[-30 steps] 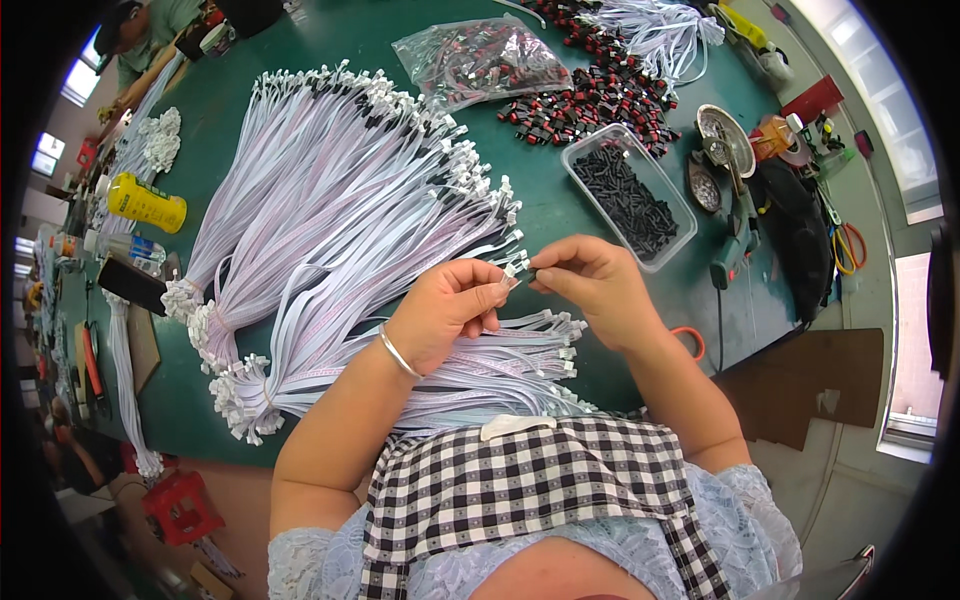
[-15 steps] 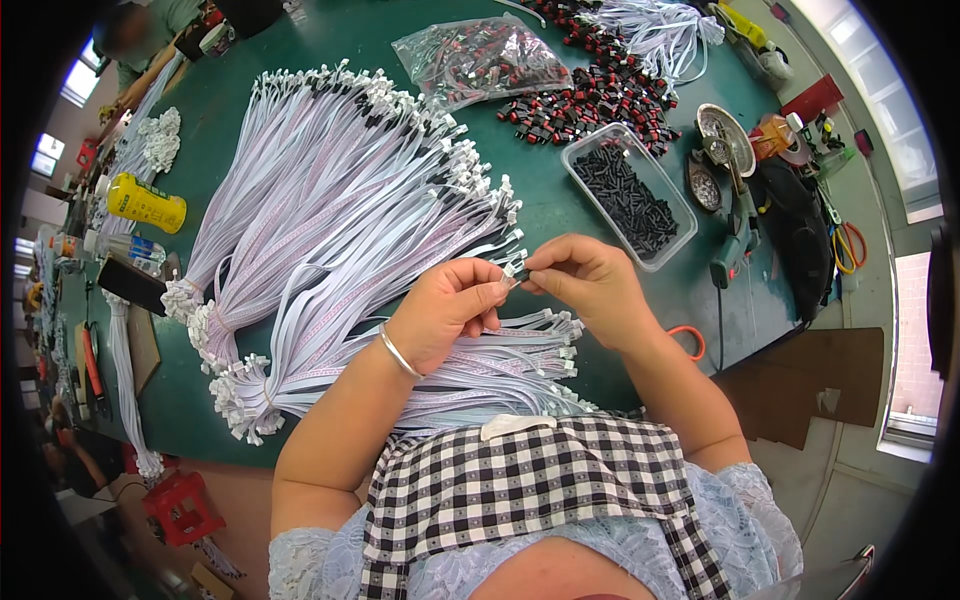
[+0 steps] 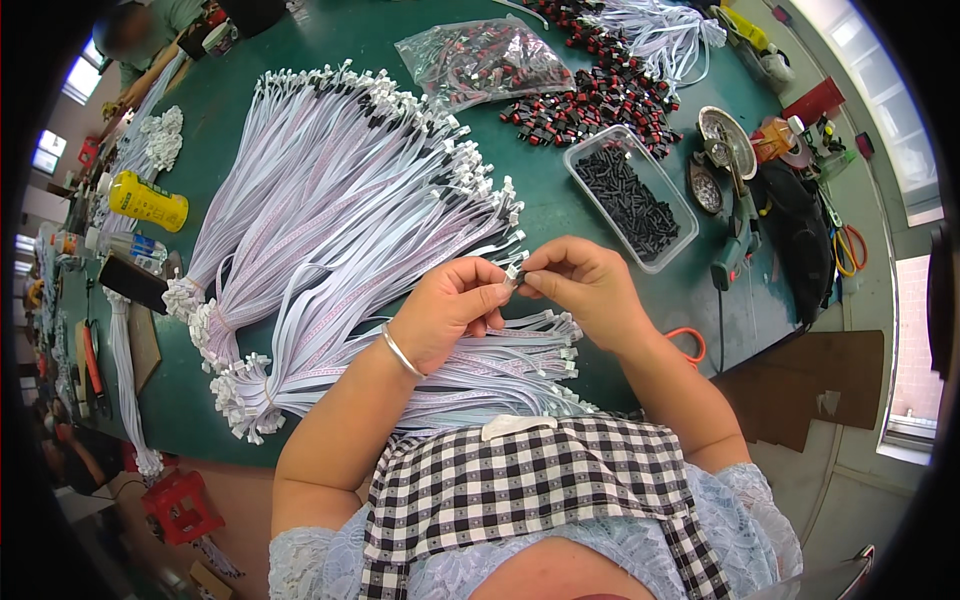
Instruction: The person repeatedly picks a white cable and a black plastic connector, inserts the connector onto the cable end, and places the assembled unit on the table. The process is repeated continuously throughout the clip.
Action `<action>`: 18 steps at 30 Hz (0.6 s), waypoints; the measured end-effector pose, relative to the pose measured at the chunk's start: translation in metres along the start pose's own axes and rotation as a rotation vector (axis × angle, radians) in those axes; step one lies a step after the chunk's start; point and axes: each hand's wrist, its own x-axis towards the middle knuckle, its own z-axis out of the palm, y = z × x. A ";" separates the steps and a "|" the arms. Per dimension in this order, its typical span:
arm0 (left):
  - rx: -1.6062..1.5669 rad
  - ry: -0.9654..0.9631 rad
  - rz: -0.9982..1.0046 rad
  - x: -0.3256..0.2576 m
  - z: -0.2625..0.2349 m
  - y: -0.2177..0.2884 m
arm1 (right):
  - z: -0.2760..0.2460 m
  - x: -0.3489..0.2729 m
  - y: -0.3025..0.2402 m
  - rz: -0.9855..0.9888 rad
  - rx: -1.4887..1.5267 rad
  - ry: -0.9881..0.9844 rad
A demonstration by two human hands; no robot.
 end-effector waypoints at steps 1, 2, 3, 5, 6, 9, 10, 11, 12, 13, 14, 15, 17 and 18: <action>0.008 -0.001 -0.001 0.000 0.000 0.000 | 0.000 0.000 0.000 0.001 -0.012 0.001; 0.017 -0.002 -0.002 0.000 0.000 0.001 | 0.000 0.000 0.000 0.002 -0.023 0.002; 0.021 0.001 0.001 0.000 0.000 0.000 | 0.000 0.000 0.000 0.004 -0.035 0.002; 0.028 0.008 0.007 0.000 -0.001 -0.002 | -0.001 0.000 -0.001 0.013 -0.060 -0.009; 0.040 0.008 0.008 0.000 -0.001 -0.002 | -0.001 0.000 -0.001 0.018 -0.073 -0.014; 0.078 0.019 0.012 -0.001 0.000 0.000 | -0.002 -0.001 0.000 0.018 -0.100 -0.038; 0.092 0.028 0.015 -0.002 0.000 0.000 | -0.002 0.000 0.001 0.020 -0.108 -0.036; 0.106 0.038 0.018 -0.003 0.001 0.000 | -0.002 0.000 0.001 0.021 -0.117 -0.034; 0.138 0.030 0.034 -0.004 0.002 0.002 | -0.002 0.001 0.001 0.024 -0.126 -0.033; 0.170 0.022 0.050 -0.006 0.003 0.005 | -0.002 0.001 0.001 0.040 -0.128 -0.035; 0.202 0.014 0.067 -0.006 0.003 0.007 | -0.004 0.002 0.002 0.056 -0.130 -0.038; 0.219 0.015 0.071 -0.004 0.000 0.005 | -0.004 0.002 0.002 0.071 -0.133 -0.042; 0.261 0.025 0.066 -0.005 -0.001 0.008 | -0.002 0.003 0.007 0.012 -0.054 -0.059; 0.282 0.030 0.065 -0.006 -0.001 0.009 | 0.000 0.003 0.009 -0.018 -0.015 -0.068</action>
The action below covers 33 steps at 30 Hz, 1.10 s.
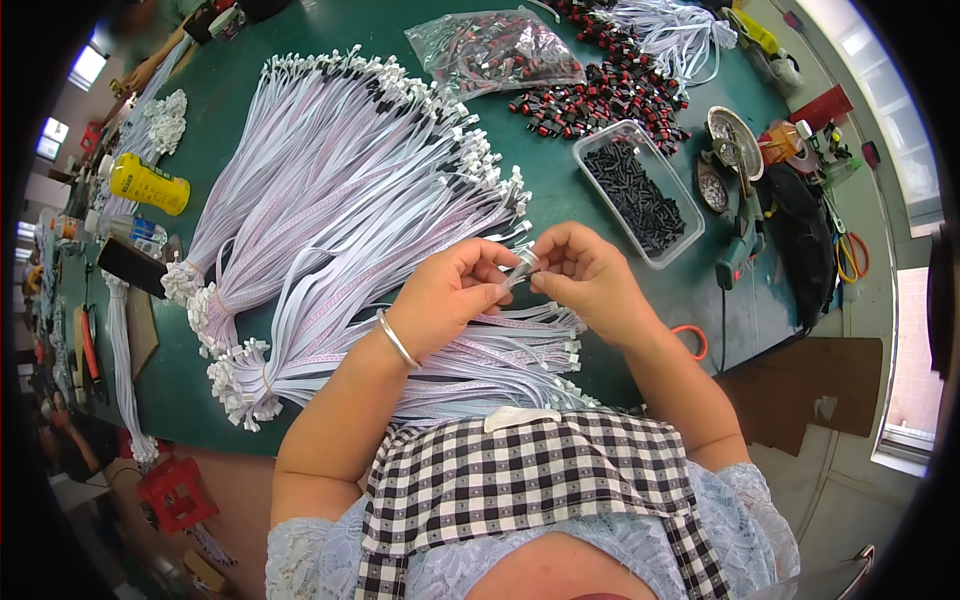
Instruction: The person repeatedly picks a white cable and a black plastic connector, inserts the connector onto the cable end, and places the assembled unit on the table. The process is repeated continuously throughout the clip.
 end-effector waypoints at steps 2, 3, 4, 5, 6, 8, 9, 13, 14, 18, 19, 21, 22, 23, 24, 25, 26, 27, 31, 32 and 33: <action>0.076 0.027 0.031 0.000 -0.001 -0.001 | 0.004 0.000 -0.003 0.001 -0.042 0.002; 0.116 0.040 0.045 -0.001 -0.001 -0.002 | 0.005 0.000 -0.004 0.002 -0.061 0.005; 0.135 0.062 0.050 -0.002 0.001 -0.001 | 0.006 0.000 -0.004 -0.007 -0.082 -0.011; 0.155 0.084 0.055 -0.003 0.004 0.002 | 0.006 0.000 -0.003 -0.016 -0.102 -0.026; 0.174 0.107 0.062 -0.005 0.006 0.004 | 0.007 0.000 -0.003 -0.027 -0.123 -0.041; 0.216 0.142 0.072 -0.005 0.008 0.005 | 0.006 0.001 0.000 -0.070 -0.230 -0.036; 0.237 0.160 0.074 -0.005 0.009 0.005 | 0.005 0.001 0.001 -0.091 -0.282 -0.033; 0.349 0.217 0.177 -0.002 0.010 0.001 | 0.004 0.002 -0.003 -0.072 -0.360 0.001; 0.482 0.251 0.236 -0.001 0.011 0.004 | 0.002 0.003 -0.007 -0.118 -0.418 0.009; 0.924 0.381 0.432 0.012 0.014 0.022 | -0.016 0.008 -0.025 -0.484 -0.848 0.112; 0.998 0.408 0.471 0.017 0.008 0.021 | -0.027 0.009 -0.032 -0.497 -0.932 0.155; 1.131 0.447 0.544 0.027 -0.001 0.019 | -0.054 0.008 -0.035 -0.535 -1.243 0.264; 1.105 0.443 0.508 0.028 -0.001 0.015 | -0.067 0.007 -0.041 -0.516 -1.464 0.275; 1.079 0.440 0.472 0.029 -0.002 0.010 | -0.077 0.006 -0.043 -0.452 -1.560 0.264; 1.051 0.427 0.436 0.032 -0.001 0.006 | -0.087 0.004 -0.041 -0.377 -1.656 0.256; 1.093 0.431 0.489 0.032 0.000 0.005 | -0.092 0.004 -0.039 -0.301 -1.750 0.247; 1.135 0.436 0.543 0.030 0.003 0.003 | -0.095 0.005 -0.038 -0.274 -1.748 0.239; 1.179 0.435 0.596 0.028 0.007 0.003 | -0.098 0.004 -0.033 -0.243 -1.744 0.235; 1.375 0.188 0.511 0.006 0.029 0.017 | -0.105 0.009 -0.026 -0.221 -1.730 0.205; 1.397 0.082 0.446 0.003 0.033 0.017 | -0.107 0.011 -0.024 -0.222 -1.730 0.208; 1.419 -0.020 0.382 0.000 0.036 0.016 | -0.108 0.013 -0.023 -0.229 -1.730 0.212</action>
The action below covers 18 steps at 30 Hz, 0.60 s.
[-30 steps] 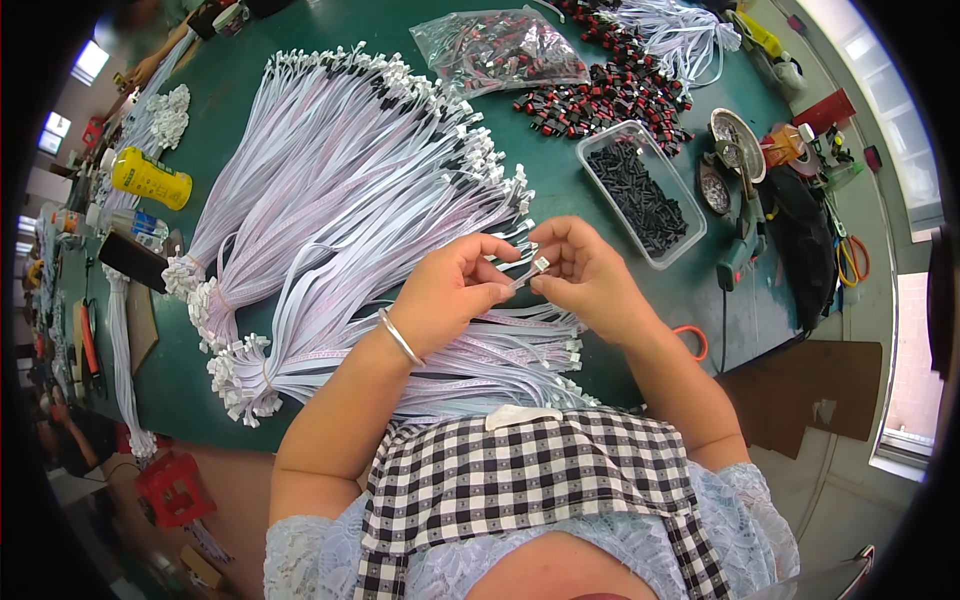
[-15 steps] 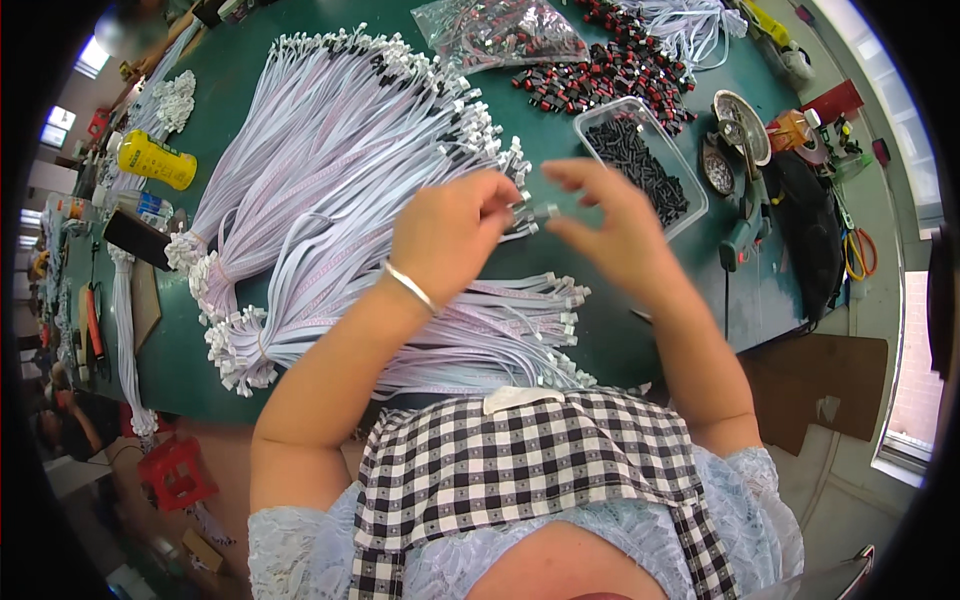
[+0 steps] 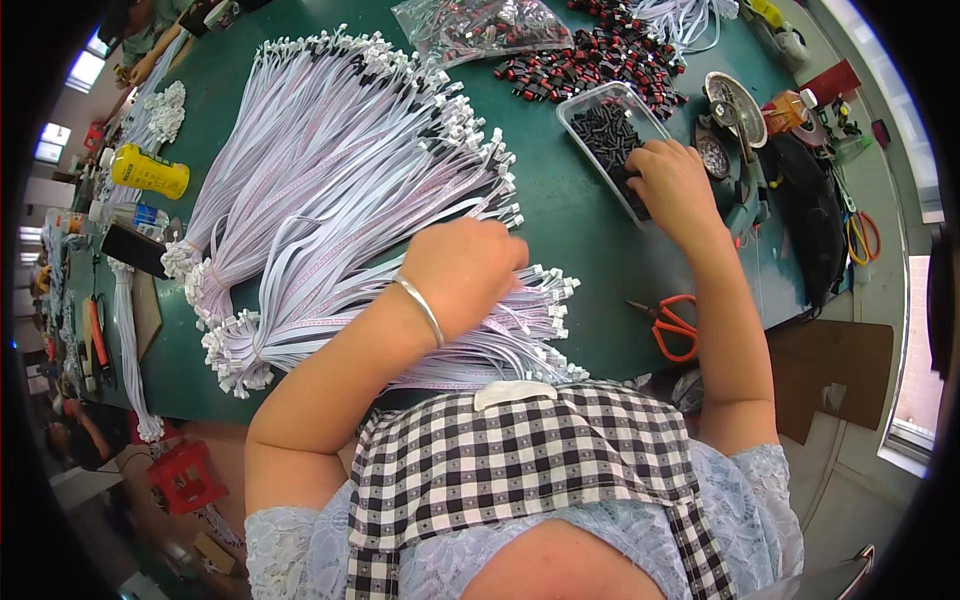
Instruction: The person repeatedly picks a white cable and a black plastic connector, inserts the connector onto the cable end, and places the assembled unit on the table. The process is repeated continuously throughout the clip.
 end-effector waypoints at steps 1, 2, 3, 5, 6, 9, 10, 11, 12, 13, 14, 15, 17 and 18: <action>0.019 -0.007 0.024 -0.001 0.004 0.000 | 0.002 0.001 0.001 -0.001 0.000 0.007; 0.038 -0.014 0.049 -0.002 0.010 -0.002 | 0.003 0.003 0.002 -0.003 0.016 0.019; 0.056 -0.020 0.075 -0.002 0.014 -0.002 | 0.004 0.004 0.005 -0.005 0.031 0.030; 0.010 -0.028 0.070 -0.003 0.015 -0.002 | 0.006 0.003 0.007 -0.014 0.063 0.062; -0.012 -0.028 0.068 -0.002 0.015 -0.002 | 0.006 0.004 0.009 -0.022 0.078 0.084; -0.132 0.153 0.118 -0.002 0.010 -0.004 | 0.004 0.004 0.008 0.020 0.126 0.095; -0.191 0.184 0.150 -0.001 0.010 -0.006 | 0.003 0.004 0.007 0.043 0.143 0.093; -0.255 0.180 0.127 -0.001 0.008 -0.007 | 0.003 0.004 0.005 0.054 0.142 0.061; -0.322 0.175 0.107 -0.002 0.008 -0.006 | 0.004 0.003 0.005 0.067 0.140 0.028; -0.389 0.169 0.087 -0.002 0.008 -0.006 | 0.006 0.003 0.004 0.081 0.138 -0.006; -0.488 0.174 0.066 -0.003 0.008 -0.005 | 0.006 0.004 0.005 0.079 0.153 0.015; -0.536 0.164 0.032 -0.005 0.007 -0.004 | 0.008 0.004 0.005 0.065 0.179 0.068; -0.632 0.143 -0.035 -0.008 0.004 -0.003 | 0.008 0.004 0.007 0.038 0.230 0.174; -0.578 0.173 -0.016 -0.008 0.002 -0.004 | 0.007 0.004 0.009 0.050 0.253 0.176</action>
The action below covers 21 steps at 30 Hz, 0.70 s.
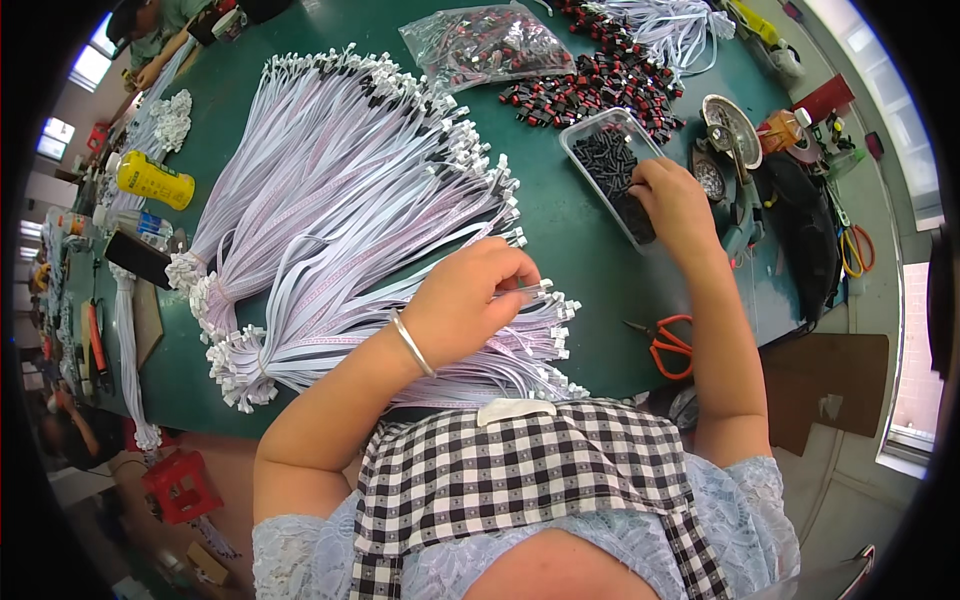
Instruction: The person repeatedly picks a white cable and a black plastic connector, inserts the connector onto the cable end, and places the assembled unit on the table. The process is repeated continuously throughout the clip.
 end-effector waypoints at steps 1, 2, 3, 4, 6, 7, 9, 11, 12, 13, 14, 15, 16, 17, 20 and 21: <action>0.052 0.022 0.032 0.000 -0.002 0.000 | -0.002 0.001 0.001 0.014 0.022 0.004; 0.103 0.044 0.064 0.000 -0.004 0.001 | -0.004 0.001 0.002 0.028 0.043 0.008; 0.106 0.051 0.061 0.000 -0.006 0.004 | -0.006 0.003 0.000 0.048 0.056 -0.014; 0.108 0.058 0.058 0.000 -0.008 0.008 | -0.010 0.003 -0.002 0.068 0.069 -0.036; 0.114 0.069 0.041 -0.002 -0.010 0.013 | -0.019 0.004 -0.011 0.122 0.179 -0.080; 0.015 0.058 -0.019 -0.002 -0.010 0.012 | -0.024 0.004 -0.019 0.156 0.277 -0.104; -0.185 0.032 -0.136 -0.003 -0.008 0.007 | -0.027 0.000 -0.029 0.229 0.572 -0.186; -0.546 -0.018 -0.248 -0.006 -0.007 -0.009 | -0.029 -0.008 -0.036 0.304 0.965 -0.301; -0.728 -0.041 -0.306 -0.008 -0.006 -0.016 | -0.037 -0.010 -0.053 0.290 1.034 -0.315; -0.756 -0.049 -0.356 -0.008 -0.005 -0.018 | -0.034 -0.015 -0.060 0.269 1.118 -0.328; -0.785 -0.057 -0.406 -0.009 -0.004 -0.019 | -0.029 -0.019 -0.064 0.248 1.202 -0.342; -0.813 -0.068 -0.456 -0.009 -0.004 -0.020 | -0.026 -0.023 -0.069 0.228 1.286 -0.354; -0.828 -0.056 -0.471 -0.010 -0.003 -0.020 | -0.025 -0.026 -0.074 0.235 1.338 -0.380; -0.832 -0.059 -0.474 -0.010 -0.003 -0.022 | -0.021 -0.030 -0.078 0.238 1.366 -0.371; -0.855 -0.061 -0.483 -0.011 0.000 -0.025 | -0.016 -0.034 -0.094 0.294 1.351 -0.382; -0.867 -0.056 -0.486 -0.011 0.000 -0.024 | -0.011 -0.035 -0.095 0.277 1.317 -0.390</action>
